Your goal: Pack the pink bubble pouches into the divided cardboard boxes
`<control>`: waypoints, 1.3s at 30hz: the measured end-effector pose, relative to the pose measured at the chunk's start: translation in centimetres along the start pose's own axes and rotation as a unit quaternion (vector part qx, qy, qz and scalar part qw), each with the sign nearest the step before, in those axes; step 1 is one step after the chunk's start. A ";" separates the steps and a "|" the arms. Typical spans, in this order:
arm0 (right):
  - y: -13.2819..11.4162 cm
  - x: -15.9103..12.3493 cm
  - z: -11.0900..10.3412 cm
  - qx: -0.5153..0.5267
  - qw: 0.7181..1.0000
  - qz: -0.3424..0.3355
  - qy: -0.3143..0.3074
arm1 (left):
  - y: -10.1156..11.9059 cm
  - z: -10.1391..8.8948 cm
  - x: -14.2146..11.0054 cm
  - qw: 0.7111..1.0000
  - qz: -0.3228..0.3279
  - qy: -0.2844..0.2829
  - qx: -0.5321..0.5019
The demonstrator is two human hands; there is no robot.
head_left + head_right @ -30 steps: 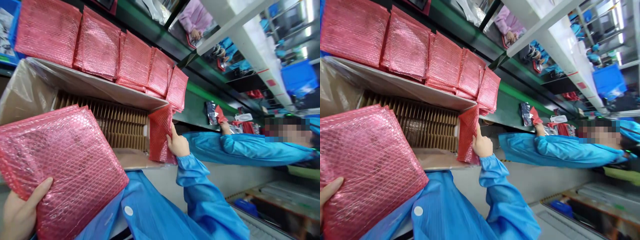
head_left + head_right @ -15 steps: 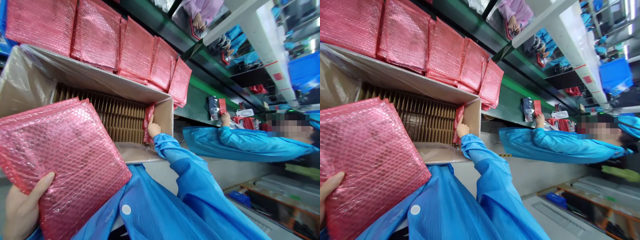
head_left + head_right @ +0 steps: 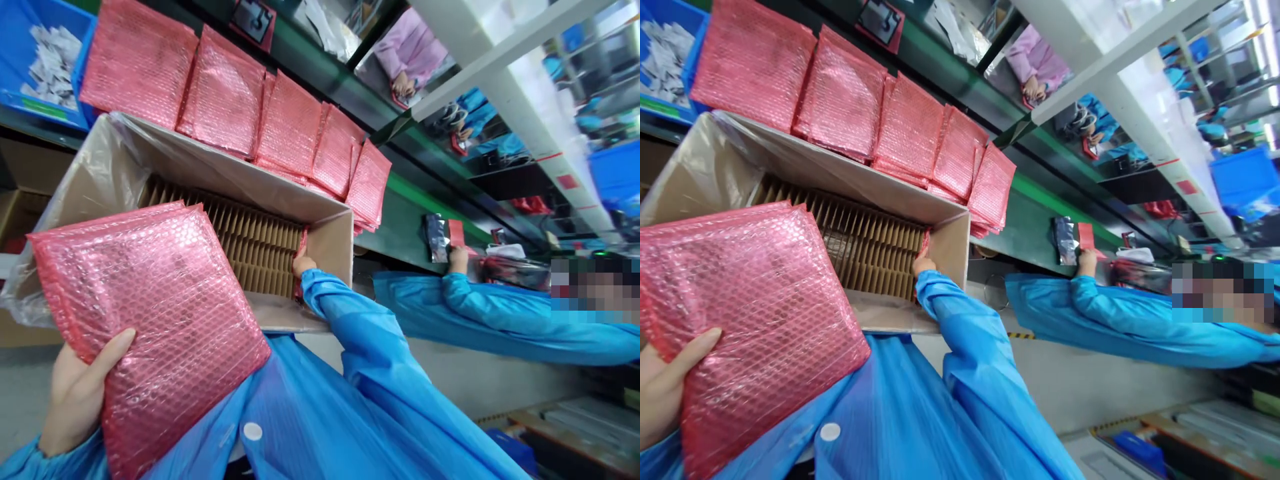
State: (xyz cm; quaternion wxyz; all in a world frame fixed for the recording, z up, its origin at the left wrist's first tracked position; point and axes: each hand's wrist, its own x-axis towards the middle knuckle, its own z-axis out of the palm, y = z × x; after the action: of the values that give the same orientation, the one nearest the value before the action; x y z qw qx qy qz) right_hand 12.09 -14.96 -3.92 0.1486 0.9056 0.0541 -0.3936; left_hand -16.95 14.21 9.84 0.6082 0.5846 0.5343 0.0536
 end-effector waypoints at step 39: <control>9.4 -13.3 -2.2 0.371 0.861 -0.137 0.321 | 1.6 0.5 0.4 0.991 0.009 0.024 0.132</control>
State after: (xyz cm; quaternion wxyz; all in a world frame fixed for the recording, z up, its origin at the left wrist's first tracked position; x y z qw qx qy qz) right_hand 6.55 -22.93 9.34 -0.2790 0.9534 0.0725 -0.0888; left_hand -15.60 14.63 10.70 0.5116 0.6633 0.5461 0.0022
